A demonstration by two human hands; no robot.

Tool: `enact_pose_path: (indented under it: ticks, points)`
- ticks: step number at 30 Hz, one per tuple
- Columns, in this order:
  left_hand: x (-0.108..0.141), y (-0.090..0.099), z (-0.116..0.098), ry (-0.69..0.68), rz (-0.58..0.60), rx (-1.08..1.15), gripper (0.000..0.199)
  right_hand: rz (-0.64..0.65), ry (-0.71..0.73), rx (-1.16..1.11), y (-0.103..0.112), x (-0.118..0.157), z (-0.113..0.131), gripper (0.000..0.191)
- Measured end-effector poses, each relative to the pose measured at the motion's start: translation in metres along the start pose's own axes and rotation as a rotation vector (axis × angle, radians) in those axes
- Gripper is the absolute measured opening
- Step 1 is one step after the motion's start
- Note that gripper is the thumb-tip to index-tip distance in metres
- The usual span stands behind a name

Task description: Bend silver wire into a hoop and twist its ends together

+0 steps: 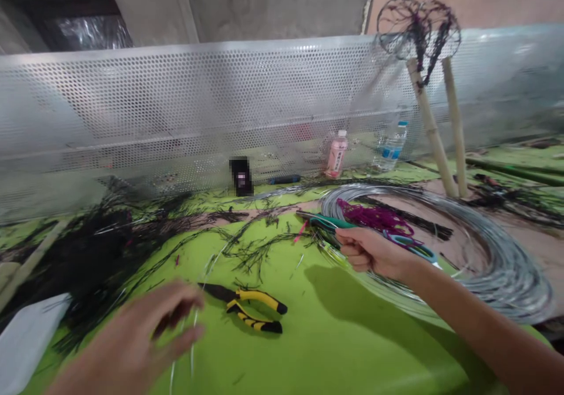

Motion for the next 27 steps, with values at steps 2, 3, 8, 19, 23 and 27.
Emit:
enact_pose_path:
  ticks: [2,3,8,19,23,27]
  points:
    - [-0.052,-0.009,-0.031,-0.156,-0.003,-0.076,0.028,0.018,0.004,0.064,-0.005,-0.002,0.01,0.039]
    - [-0.078,-0.019,-0.043,-0.198,0.008,-0.079,0.033,0.029,0.009,0.099,-0.009,-0.004,0.016,0.041]
    - [-0.163,-0.077,-0.069,-0.394,0.058,-0.115,0.043,0.072,0.089,0.302,-0.037,-0.01,0.045,0.045]
    - [-0.179,-0.056,-0.053,-0.542,-0.129,-0.248,0.017,-0.122,0.47,0.777,-0.082,-0.018,0.096,0.039]
    - [-0.166,-0.034,-0.066,-0.662,-0.307,-0.336,0.02,-0.174,0.574,0.893,-0.098,-0.001,0.111,0.035]
    - [-0.15,-0.022,-0.083,-0.854,-0.492,-0.385,0.011,-0.21,0.647,1.002,-0.113,0.023,0.118,0.036]
Point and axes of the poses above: each hand's wrist, its own x-axis away from the middle knuckle, its own y-axis out of the back of the hand, z = x × y, the point moved 3 cm from there along -x, towards the middle knuckle, and after that the axes turned 11 degrees about x, right-handed, at the moved point
